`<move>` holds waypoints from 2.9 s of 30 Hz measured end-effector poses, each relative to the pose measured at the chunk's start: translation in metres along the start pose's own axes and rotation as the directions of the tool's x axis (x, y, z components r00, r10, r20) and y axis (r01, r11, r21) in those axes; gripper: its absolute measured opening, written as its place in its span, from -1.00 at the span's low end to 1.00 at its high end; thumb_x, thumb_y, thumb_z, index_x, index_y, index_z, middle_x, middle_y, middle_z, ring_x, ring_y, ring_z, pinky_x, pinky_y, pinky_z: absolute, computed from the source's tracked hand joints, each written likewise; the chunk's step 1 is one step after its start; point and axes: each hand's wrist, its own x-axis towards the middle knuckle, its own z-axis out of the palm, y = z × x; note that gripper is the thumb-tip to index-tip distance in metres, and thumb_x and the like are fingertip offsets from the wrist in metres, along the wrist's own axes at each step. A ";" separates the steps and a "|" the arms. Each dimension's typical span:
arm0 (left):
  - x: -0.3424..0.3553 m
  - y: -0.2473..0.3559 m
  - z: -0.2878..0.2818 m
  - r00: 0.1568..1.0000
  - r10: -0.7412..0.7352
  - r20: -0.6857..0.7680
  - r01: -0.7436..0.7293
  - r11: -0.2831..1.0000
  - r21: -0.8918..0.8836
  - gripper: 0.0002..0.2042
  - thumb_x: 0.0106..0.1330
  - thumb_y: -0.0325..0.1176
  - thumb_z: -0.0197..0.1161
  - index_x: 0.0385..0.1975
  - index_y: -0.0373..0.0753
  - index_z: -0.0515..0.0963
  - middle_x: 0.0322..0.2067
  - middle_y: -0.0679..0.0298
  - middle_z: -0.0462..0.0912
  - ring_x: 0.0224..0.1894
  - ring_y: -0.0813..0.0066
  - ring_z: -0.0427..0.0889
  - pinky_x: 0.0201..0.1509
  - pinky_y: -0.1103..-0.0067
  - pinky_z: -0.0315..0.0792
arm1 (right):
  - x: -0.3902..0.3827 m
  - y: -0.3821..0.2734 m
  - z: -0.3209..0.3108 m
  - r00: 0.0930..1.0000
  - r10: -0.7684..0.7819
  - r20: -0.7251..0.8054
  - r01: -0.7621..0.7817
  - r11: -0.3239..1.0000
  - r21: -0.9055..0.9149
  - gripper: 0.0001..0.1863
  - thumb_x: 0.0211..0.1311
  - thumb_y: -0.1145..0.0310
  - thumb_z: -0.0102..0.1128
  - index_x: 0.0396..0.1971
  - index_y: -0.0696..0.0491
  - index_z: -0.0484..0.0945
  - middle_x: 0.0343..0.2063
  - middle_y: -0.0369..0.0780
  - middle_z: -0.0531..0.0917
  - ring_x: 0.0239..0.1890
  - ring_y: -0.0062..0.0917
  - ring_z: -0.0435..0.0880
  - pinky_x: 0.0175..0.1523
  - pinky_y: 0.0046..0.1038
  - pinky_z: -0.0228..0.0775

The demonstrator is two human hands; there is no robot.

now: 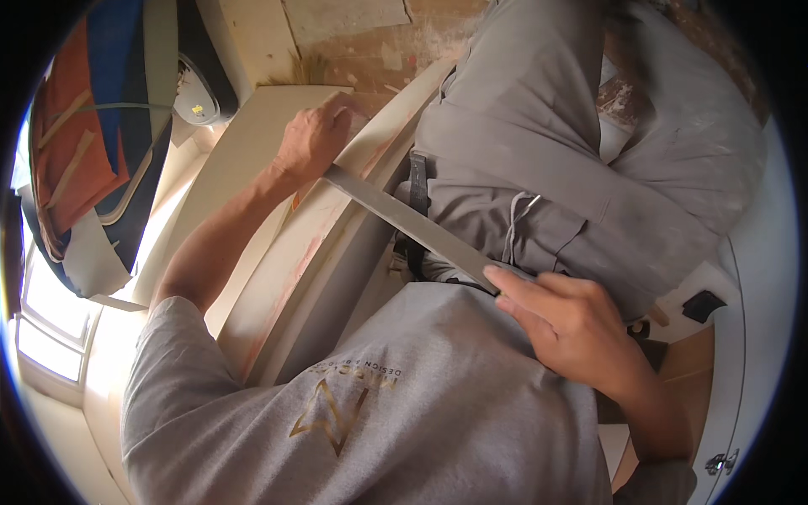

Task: The person uses a file to smooth the edge of a curved wooden board, then uses a hand plane on a smaller wooden piece, and marks a line with a pencil.

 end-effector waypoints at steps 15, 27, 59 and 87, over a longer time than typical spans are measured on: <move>0.035 -0.040 0.007 0.997 -0.061 -0.037 0.065 0.992 0.107 -0.71 0.57 -0.14 0.04 0.08 -0.06 0.62 -0.15 -0.06 0.82 -0.03 -0.23 0.76 0.11 0.03 0.60 | 0.028 0.012 0.028 0.992 -0.107 -0.062 0.105 0.994 -0.036 -0.65 0.41 0.50 0.39 0.17 0.16 0.73 -0.47 0.00 0.70 -0.47 -0.15 0.72 -0.33 -0.20 0.54; 0.081 -0.109 0.038 0.965 -0.034 -0.261 0.048 0.998 0.046 -0.72 0.55 -0.18 0.07 0.09 -0.08 0.62 -0.18 -0.01 0.82 -0.09 -0.27 0.76 0.08 0.04 0.60 | 0.093 0.019 0.060 0.980 -0.149 -0.133 0.148 0.989 -0.013 -0.76 0.56 0.34 0.24 0.03 0.15 0.72 -0.54 0.06 0.69 -0.45 -0.01 0.76 -0.34 -0.07 0.57; 0.004 0.007 0.010 0.999 0.027 -0.043 -0.028 1.000 -0.014 -0.76 0.57 -0.17 0.11 0.12 0.01 0.57 -0.26 -0.05 0.80 -0.12 -0.26 0.76 0.01 0.00 0.59 | -0.017 -0.005 0.000 0.996 -0.054 -0.064 0.053 0.998 -0.023 -0.62 0.36 0.52 0.45 0.16 0.12 0.75 -0.53 -0.04 0.67 -0.55 -0.18 0.66 -0.36 -0.24 0.51; 0.018 0.006 0.002 0.998 0.041 -0.054 -0.040 0.999 0.015 -0.72 0.58 -0.19 0.04 0.09 -0.04 0.64 -0.16 -0.03 0.81 -0.04 -0.22 0.76 0.09 0.07 0.59 | -0.021 0.017 0.032 0.993 0.041 -0.113 -0.030 0.994 0.100 -0.66 0.41 0.44 0.42 0.15 0.09 0.76 -0.46 0.05 0.71 -0.50 -0.13 0.69 -0.35 -0.22 0.48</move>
